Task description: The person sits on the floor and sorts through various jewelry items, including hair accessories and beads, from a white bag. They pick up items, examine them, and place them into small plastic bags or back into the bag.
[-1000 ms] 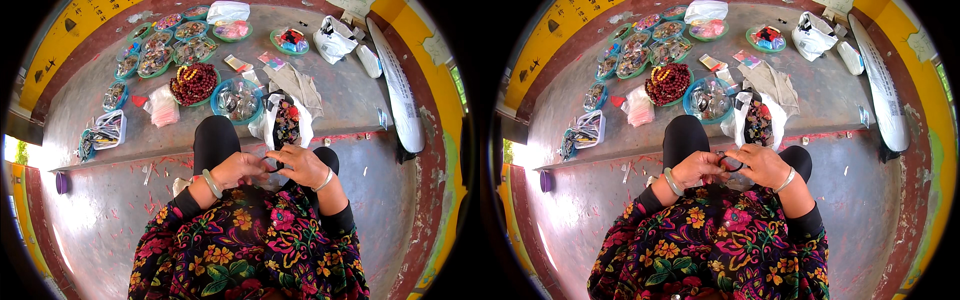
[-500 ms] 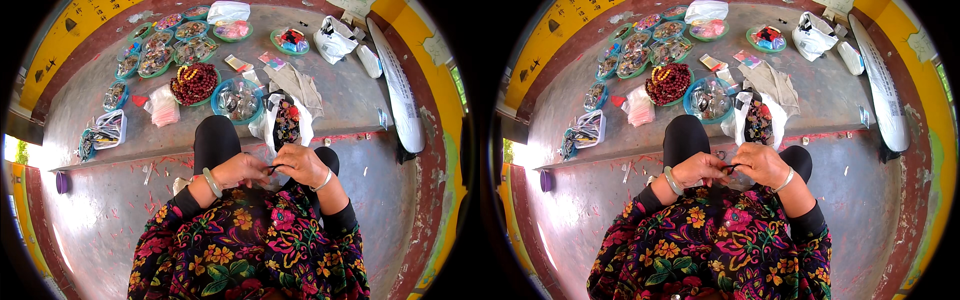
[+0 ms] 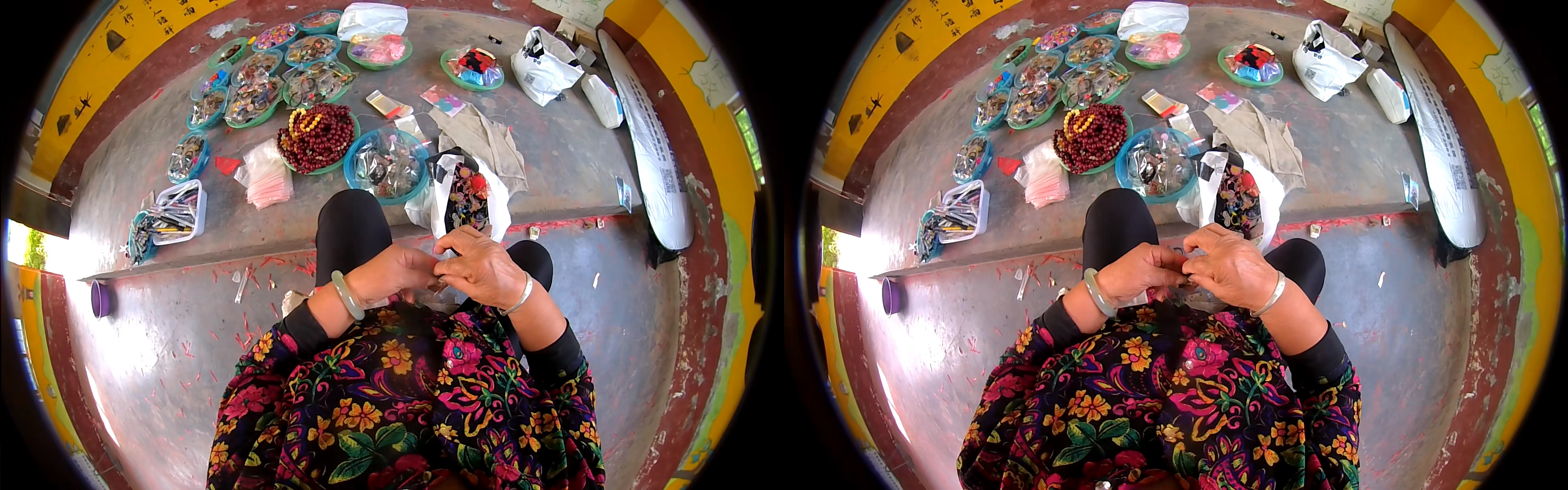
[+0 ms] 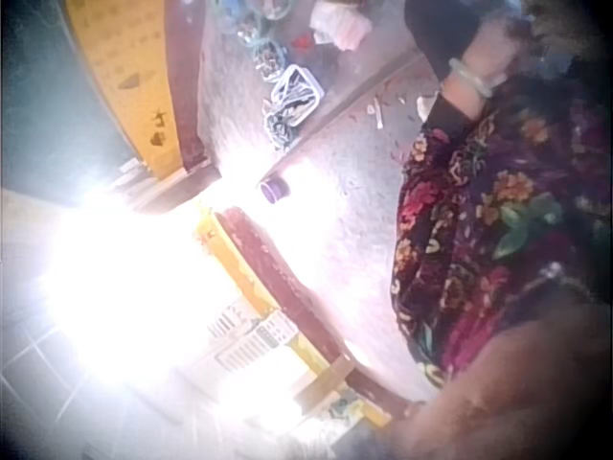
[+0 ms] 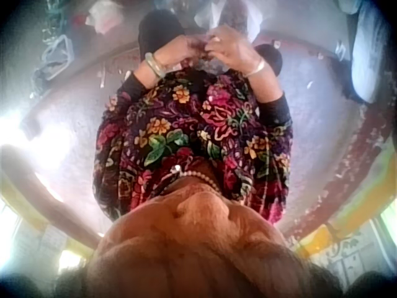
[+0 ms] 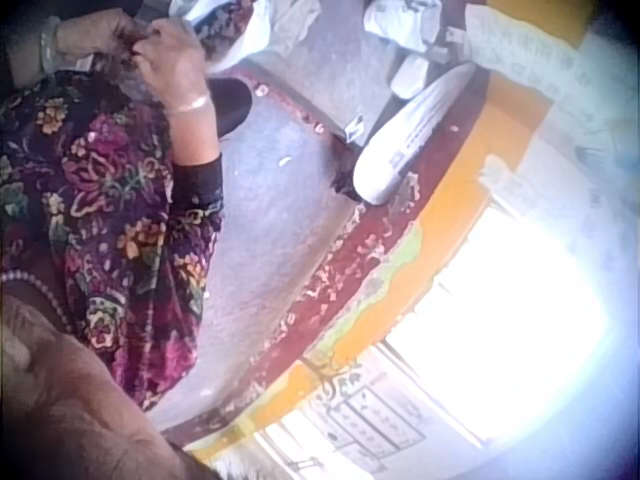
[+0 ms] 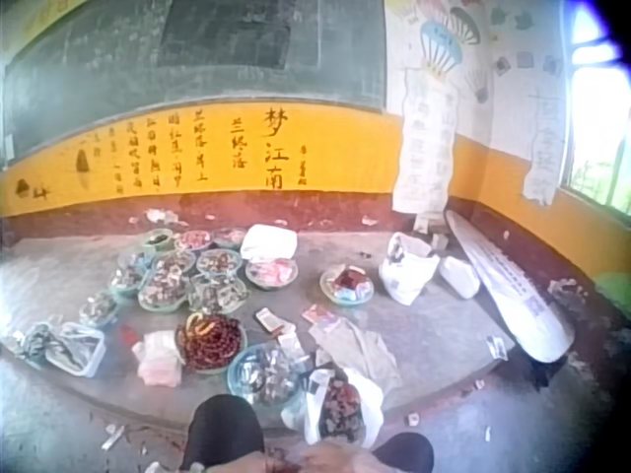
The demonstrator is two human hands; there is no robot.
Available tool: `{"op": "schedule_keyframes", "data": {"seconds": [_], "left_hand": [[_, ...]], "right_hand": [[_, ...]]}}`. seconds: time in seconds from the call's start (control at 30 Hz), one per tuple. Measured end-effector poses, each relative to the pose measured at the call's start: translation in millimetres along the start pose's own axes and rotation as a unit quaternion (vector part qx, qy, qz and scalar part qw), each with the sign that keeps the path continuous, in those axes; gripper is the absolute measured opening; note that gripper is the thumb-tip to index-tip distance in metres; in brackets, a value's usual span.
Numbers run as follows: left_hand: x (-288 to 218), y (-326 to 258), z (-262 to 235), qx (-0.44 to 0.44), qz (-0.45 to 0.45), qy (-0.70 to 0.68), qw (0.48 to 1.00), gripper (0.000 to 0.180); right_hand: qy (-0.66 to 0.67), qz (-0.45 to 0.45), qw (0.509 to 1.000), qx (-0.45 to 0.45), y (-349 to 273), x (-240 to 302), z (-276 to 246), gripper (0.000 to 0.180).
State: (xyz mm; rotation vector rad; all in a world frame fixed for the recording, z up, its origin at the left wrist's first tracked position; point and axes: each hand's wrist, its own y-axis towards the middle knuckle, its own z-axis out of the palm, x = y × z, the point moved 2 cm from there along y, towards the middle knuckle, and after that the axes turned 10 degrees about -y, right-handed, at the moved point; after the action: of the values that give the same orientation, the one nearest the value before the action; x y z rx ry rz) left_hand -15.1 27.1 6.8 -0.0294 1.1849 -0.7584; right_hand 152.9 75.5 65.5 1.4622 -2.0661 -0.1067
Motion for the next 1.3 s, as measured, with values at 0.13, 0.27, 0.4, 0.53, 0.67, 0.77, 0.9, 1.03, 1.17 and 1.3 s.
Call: {"op": "schedule_keyframes", "data": {"seconds": [0.13, 0.27, 0.4, 0.53, 0.67, 0.77, 0.9, 1.03, 1.17, 1.3], "left_hand": [[-2.8, -0.3, -1.9, 0.007, 0.011, -0.011, 1.0, 0.026], [0.2, -0.1, -0.9, -0.008, 0.046, -0.105, 0.993, 0.025], [-1.2, -1.0, 0.7, -0.01, 0.039, -0.105, 0.994, 0.025], [2.8, 2.1, 1.3, -0.009, 0.039, -0.107, 0.993, 0.026], [1.8, 1.5, 4.5, -0.004, 0.041, -0.09, 0.995, 0.025], [1.5, 1.1, 5.5, 0.001, 0.05, -0.081, 0.995, 0.025], [8.2, 3.2, 3.3, 0.01, 0.065, -0.114, 0.991, 0.027], [7.5, 0.7, 4.8, 0.01, 0.07, -0.175, 0.982, 0.031], [5.2, -0.7, 5.2, -0.007, 0.078, -0.208, 0.975, 0.032], [4.7, -1.2, 5.3, -0.021, 0.075, -0.211, 0.974, 0.032]], "right_hand": [[0.036, 0.037, 0.999, 0.002, -1.7, -3.0, -0.5, 0.023], [0.08, 0.11, 0.99, -0.025, -4.5, -5.7, -2.9, 0.032], [0.106, 0.196, 0.975, -0.016, -12.2, -9.4, -3.4, 0.029], [0.088, 0.194, 0.977, -0.025, -19.2, -12.7, -0.1, 0.022], [0.134, 0.257, 0.956, -0.045, -18.0, -8.8, 2.8, 0.015], [0.146, 0.28, 0.948, -0.039, -16.4, -7.0, 1.8, 0.014], [0.118, 0.258, 0.958, -0.052, -16.5, -7.7, 4.5, 0.014], [0.057, 0.203, 0.973, -0.089, -15.0, -7.9, 3.8, 0.014], [-0.001, 0.143, 0.981, -0.13, -10.7, -2.9, 2.4, 0.016], [-0.032, 0.113, 0.984, -0.131, -4.9, 2.4, 0.0, 0.018]]}}
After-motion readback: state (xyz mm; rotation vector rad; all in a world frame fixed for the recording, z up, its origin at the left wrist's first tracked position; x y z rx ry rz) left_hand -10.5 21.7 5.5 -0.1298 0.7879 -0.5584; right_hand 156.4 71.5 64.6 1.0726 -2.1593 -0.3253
